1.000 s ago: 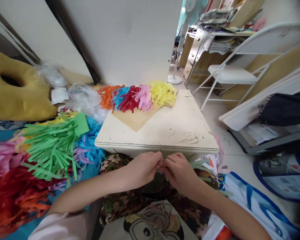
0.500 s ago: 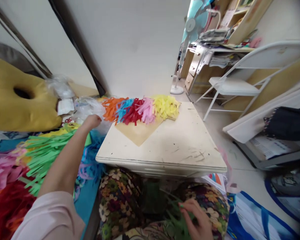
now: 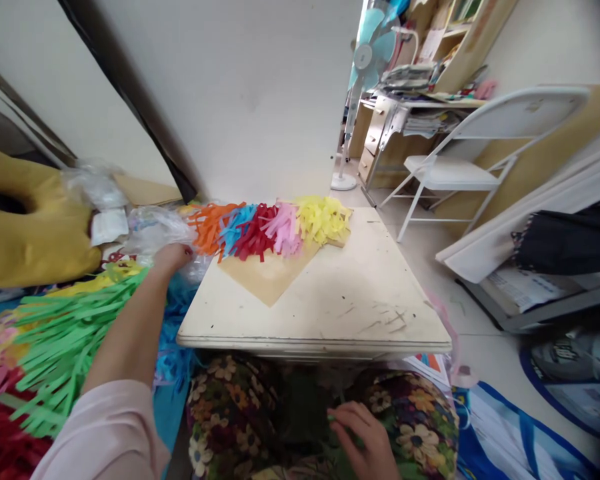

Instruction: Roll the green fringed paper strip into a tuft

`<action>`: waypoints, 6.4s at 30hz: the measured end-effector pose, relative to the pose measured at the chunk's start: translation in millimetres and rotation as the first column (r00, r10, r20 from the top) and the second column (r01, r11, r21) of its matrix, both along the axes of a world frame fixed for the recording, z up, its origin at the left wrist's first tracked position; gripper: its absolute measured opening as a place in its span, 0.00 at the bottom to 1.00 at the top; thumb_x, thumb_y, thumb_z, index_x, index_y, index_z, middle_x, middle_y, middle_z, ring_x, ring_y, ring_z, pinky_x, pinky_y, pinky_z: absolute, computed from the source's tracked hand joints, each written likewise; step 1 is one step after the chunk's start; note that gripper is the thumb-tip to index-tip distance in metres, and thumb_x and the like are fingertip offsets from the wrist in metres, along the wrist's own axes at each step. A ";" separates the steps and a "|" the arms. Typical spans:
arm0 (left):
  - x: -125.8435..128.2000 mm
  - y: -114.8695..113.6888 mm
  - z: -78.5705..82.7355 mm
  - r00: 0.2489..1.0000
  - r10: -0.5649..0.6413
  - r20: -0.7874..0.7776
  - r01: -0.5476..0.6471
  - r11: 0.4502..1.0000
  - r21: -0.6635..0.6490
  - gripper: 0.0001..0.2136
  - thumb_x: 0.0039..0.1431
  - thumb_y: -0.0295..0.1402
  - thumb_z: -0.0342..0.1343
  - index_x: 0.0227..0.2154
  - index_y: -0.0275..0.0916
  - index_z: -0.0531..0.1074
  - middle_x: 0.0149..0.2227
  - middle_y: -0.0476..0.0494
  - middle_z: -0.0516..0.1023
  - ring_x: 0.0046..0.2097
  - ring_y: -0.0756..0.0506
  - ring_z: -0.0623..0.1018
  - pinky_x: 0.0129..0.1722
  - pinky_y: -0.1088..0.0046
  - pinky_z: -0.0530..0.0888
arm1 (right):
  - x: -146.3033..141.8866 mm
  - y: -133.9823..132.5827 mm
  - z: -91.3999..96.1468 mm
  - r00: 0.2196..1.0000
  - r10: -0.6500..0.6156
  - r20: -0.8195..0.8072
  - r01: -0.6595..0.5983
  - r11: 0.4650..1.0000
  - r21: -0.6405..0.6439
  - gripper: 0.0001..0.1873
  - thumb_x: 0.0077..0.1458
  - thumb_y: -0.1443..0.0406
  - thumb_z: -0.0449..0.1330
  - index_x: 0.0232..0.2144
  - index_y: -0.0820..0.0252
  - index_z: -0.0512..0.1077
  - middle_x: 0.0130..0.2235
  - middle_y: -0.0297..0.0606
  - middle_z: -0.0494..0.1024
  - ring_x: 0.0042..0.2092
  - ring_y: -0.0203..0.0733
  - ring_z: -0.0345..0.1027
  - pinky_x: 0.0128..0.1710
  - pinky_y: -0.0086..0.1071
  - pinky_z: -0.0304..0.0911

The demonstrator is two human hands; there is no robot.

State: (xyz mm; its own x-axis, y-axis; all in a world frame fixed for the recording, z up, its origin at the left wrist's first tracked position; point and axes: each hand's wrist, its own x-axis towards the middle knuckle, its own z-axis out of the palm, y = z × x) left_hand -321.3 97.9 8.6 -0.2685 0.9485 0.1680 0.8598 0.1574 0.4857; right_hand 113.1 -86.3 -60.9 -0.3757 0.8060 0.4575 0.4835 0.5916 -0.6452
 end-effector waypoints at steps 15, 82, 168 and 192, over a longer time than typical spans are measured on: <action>78.5 -69.6 35.8 0.825 0.039 0.564 -0.200 0.953 0.227 0.09 0.43 0.33 0.50 0.29 0.35 0.67 0.28 0.51 0.69 0.27 0.54 0.64 0.28 0.79 0.62 | -8.9 24.7 20.3 0.989 0.121 -0.090 -0.136 0.973 -0.186 0.08 0.49 0.69 0.50 0.26 0.60 0.70 0.25 0.37 0.72 0.27 0.33 0.67 0.26 0.23 0.64; 262.9 -157.3 41.2 0.407 -0.214 0.888 0.369 0.928 0.055 0.09 0.38 0.35 0.58 0.21 0.32 0.70 0.15 0.49 0.68 0.18 0.55 0.65 0.17 0.82 0.62 | -20.8 30.6 120.4 0.999 -0.028 -0.020 0.027 0.999 -0.047 0.03 0.45 0.69 0.54 0.24 0.62 0.68 0.23 0.33 0.71 0.26 0.30 0.63 0.25 0.24 0.58; 286.3 -149.7 14.4 -0.109 -0.234 0.966 0.467 0.846 0.258 0.27 0.29 0.42 0.62 0.34 0.35 0.60 0.23 0.52 0.64 0.26 0.54 0.64 0.25 0.81 0.62 | -26.5 53.0 125.5 0.972 0.233 -0.035 -0.234 0.971 -0.048 0.03 0.45 0.71 0.54 0.24 0.60 0.66 0.31 0.37 0.68 0.33 0.34 0.61 0.32 0.30 0.60; 310.7 -134.2 1.2 -0.056 -0.124 0.991 0.513 0.848 0.135 0.14 0.46 0.43 0.51 0.26 0.35 0.62 0.16 0.55 0.60 0.16 0.57 0.61 0.17 0.82 0.58 | -3.7 89.6 106.1 0.812 -0.050 -0.581 -0.155 0.942 -0.298 0.05 0.51 0.67 0.52 0.27 0.56 0.68 0.31 0.32 0.69 0.36 0.31 0.63 0.37 0.26 0.61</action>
State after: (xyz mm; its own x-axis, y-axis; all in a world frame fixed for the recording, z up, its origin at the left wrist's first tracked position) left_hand -10.5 -36.3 9.7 0.3572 0.9242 -0.1348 -0.3836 0.2768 0.8810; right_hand 109.3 3.3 45.2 -0.1730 0.9299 0.3246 -0.0623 0.3185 -0.9459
